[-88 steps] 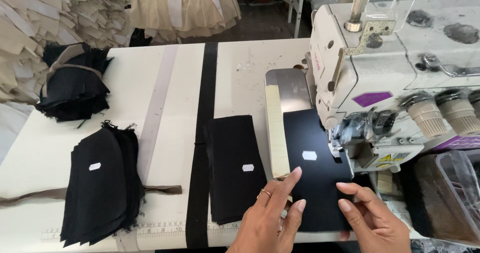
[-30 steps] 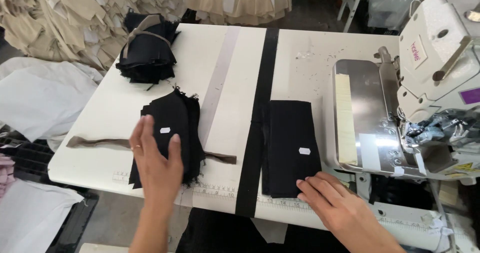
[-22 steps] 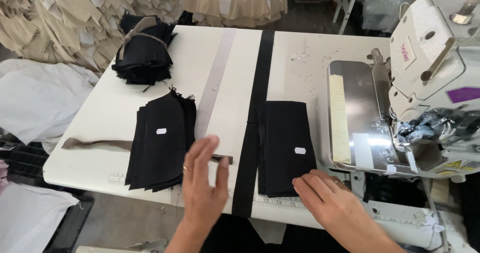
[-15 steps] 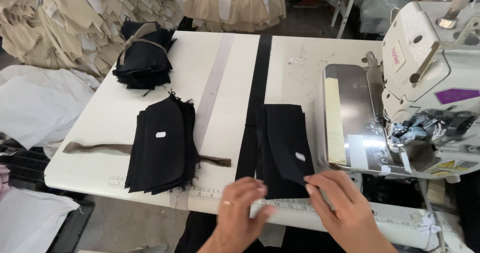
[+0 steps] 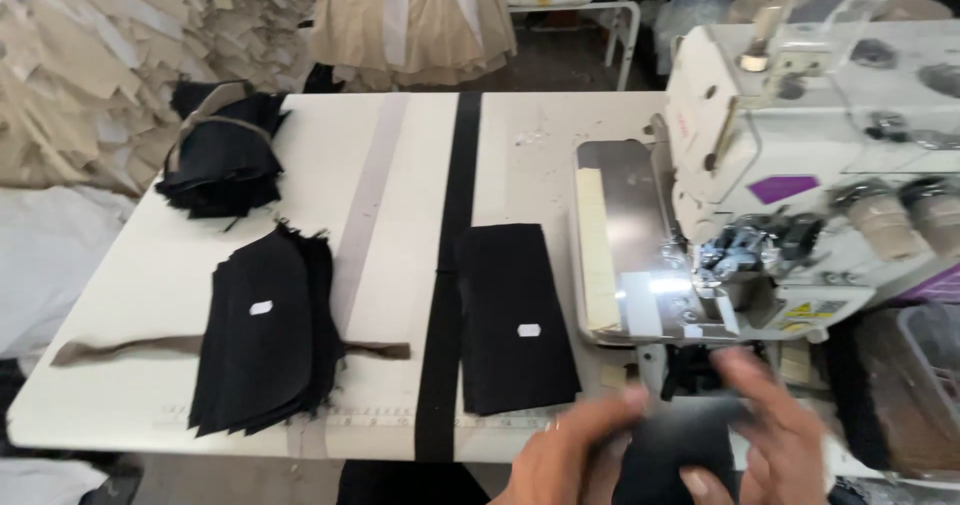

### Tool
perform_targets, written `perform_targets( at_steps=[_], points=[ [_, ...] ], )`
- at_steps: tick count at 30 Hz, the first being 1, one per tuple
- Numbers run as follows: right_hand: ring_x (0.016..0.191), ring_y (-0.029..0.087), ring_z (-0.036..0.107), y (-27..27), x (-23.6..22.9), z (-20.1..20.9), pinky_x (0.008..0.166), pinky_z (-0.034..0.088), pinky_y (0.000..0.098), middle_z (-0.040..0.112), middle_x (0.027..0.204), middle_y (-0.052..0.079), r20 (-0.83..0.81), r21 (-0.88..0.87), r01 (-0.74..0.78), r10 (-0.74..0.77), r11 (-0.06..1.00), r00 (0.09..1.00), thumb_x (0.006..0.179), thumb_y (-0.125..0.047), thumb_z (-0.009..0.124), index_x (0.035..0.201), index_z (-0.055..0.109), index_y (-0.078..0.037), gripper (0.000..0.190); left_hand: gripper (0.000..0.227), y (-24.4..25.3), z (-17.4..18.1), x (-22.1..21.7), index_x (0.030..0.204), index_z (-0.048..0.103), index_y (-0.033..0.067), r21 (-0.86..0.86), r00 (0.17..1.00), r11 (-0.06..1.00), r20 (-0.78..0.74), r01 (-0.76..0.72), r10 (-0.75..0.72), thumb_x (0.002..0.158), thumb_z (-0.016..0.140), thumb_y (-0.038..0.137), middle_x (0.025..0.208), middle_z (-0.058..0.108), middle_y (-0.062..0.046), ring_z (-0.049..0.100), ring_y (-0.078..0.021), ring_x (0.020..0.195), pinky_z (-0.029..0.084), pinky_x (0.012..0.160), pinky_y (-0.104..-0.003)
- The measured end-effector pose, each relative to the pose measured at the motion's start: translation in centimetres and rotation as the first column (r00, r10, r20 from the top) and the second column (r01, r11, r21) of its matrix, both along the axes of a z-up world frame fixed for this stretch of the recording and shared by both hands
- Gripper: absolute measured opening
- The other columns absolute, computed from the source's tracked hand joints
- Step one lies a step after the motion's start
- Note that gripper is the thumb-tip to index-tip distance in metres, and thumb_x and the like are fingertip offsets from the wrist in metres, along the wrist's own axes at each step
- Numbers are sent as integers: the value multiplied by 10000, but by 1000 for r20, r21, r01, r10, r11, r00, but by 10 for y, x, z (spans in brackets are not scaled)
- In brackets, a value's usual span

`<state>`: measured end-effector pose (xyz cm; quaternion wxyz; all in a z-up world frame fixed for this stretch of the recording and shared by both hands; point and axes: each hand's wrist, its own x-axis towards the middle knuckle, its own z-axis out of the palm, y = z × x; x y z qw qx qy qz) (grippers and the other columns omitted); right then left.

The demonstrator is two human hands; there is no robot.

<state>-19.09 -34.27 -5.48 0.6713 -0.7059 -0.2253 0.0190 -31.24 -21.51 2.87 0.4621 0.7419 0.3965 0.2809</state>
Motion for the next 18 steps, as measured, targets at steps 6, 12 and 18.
perform_targets(
  at_steps=[6, 12, 18],
  points=[
    [955, 118, 589, -30, 3, -24, 839, 390, 260, 781, 1291, 148, -501, -263, 142, -261, 954, 825, 866, 133, 669, 1395, 686, -80, 571, 781, 48, -34, 45, 1669, 144, 223, -186, 824, 803, 168, 565, -541, 1020, 536, 410, 727, 332, 39, 384, -87, 544, 415, 561, -278],
    [689, 214, 606, -111, 45, -146, 652, 406, 315, 828, 996, 248, -507, -93, -42, -12, 995, 862, 815, 147, 720, 1416, 697, -9, 621, 579, 40, -47, 56, 1554, 491, 197, -126, 745, 734, 126, 667, -655, 1036, 478, 453, 734, 565, -2, 429, -96, 523, 424, 544, -273],
    [552, 99, 434, -54, 13, -70, 532, 306, 247, 691, 794, 156, -329, -77, 122, -141, 989, 934, 848, 93, 681, 1339, 716, -10, 503, 627, 47, -34, 68, 1613, 413, 248, -237, 757, 726, 68, 645, -650, 1023, 476, 452, 715, 567, -9, 475, -107, 606, 452, 635, -269]
  ],
)
